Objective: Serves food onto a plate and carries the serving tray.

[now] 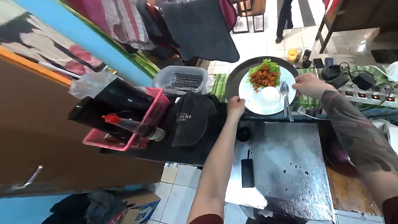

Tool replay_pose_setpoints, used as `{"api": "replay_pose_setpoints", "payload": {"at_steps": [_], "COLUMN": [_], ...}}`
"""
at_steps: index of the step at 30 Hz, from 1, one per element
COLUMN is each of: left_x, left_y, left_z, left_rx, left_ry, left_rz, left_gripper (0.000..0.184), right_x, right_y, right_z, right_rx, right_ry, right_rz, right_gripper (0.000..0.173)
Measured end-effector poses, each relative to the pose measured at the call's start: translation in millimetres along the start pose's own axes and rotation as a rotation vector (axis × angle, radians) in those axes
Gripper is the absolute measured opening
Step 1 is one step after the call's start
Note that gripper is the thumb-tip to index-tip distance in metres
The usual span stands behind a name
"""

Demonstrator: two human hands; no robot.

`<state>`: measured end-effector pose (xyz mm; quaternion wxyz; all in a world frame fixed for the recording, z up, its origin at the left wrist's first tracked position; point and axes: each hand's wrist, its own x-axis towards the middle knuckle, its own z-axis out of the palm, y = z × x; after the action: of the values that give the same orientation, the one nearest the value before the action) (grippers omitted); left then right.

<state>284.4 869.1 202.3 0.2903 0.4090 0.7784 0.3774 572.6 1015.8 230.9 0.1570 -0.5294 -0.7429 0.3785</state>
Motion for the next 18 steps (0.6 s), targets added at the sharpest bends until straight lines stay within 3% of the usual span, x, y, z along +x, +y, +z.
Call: {"api": "replay_pose_setpoints", "payload": {"at_steps": [8,18], "left_x": [46.2,49.4], "left_y": [-4.7,-8.7], "left_z": [6.6,11.9], "left_rx": [0.064,0.014], "left_ry": [0.031,0.024], "left_rz": [-0.063,-0.092], "left_gripper": [0.032,0.03], "right_x": [67.2,73.5], "right_y": [4.1,0.8], "right_z": [17.8,22.6], "right_rx": [-0.089,-0.043], "right_ry": [0.035,0.034], "right_rz": [-0.002,0.026], "right_gripper": [0.025,0.031]}}
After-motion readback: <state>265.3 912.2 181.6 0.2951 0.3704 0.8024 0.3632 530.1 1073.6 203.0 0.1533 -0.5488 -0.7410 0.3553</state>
